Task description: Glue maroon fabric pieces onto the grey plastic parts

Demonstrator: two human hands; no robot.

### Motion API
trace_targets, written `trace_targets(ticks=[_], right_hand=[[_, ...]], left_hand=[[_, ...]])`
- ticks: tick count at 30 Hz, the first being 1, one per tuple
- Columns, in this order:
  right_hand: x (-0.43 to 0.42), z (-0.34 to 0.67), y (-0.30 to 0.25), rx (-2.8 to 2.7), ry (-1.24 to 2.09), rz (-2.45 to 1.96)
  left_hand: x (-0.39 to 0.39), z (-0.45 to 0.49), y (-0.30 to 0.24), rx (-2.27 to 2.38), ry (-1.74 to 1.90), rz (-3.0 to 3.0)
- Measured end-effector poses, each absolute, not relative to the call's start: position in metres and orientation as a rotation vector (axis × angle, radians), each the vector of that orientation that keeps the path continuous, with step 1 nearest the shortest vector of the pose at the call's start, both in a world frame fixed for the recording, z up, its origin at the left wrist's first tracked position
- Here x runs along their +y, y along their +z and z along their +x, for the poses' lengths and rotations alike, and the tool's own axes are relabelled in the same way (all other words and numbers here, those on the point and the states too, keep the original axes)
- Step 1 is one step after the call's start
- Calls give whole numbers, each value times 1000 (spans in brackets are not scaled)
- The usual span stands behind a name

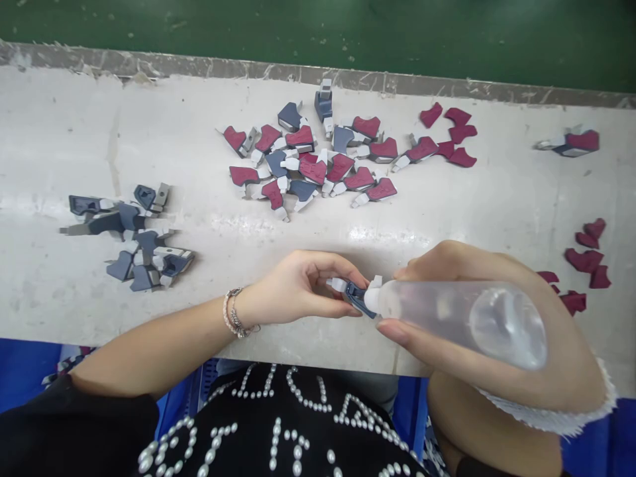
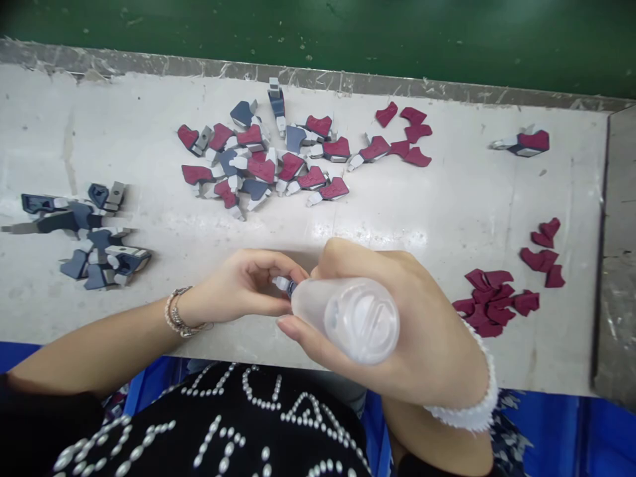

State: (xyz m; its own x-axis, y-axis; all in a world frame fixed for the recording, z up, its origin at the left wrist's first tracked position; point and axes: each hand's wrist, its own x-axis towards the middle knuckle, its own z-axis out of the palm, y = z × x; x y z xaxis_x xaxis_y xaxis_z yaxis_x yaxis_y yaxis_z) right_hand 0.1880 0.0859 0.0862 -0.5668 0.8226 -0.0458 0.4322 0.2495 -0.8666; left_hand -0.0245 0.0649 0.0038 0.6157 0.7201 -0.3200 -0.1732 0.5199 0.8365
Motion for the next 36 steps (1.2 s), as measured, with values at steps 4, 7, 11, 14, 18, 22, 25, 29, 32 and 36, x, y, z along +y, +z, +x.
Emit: trace_targets(ticks=[4, 7, 11, 14, 18, 22, 25, 29, 32, 36], right_hand=[[85, 190, 88, -2128, 1235, -1148], [84, 194, 89, -2175, 1161, -1144], [86, 200, 89, -2199, 1132, -1130], [88, 203, 90, -2217, 1107, -1114], [90, 204, 90, -2220, 1109, -1111], [90, 202, 90, -2217, 1179, -1074], [91, 203, 89, -2249, 1134, -1089], [91, 207, 90, -2242, 1122, -1147], [90, 209, 90, -2213, 1146, -1198], [88, 211, 88, -2189, 1101, -1258]], left_hand=[[66, -26, 4, 736, 604, 871], [67, -28, 3, 751, 632, 889], [68, -30, 1, 748, 644, 905], [70, -30, 1, 755, 640, 920], [70, -30, 2, 763, 631, 950], [70, -30, 3, 758, 623, 958], [70, -29, 3, 768, 623, 962], [71, -30, 3, 767, 613, 972], [71, -30, 3, 771, 593, 994], [71, -30, 4, 789, 573, 1009]])
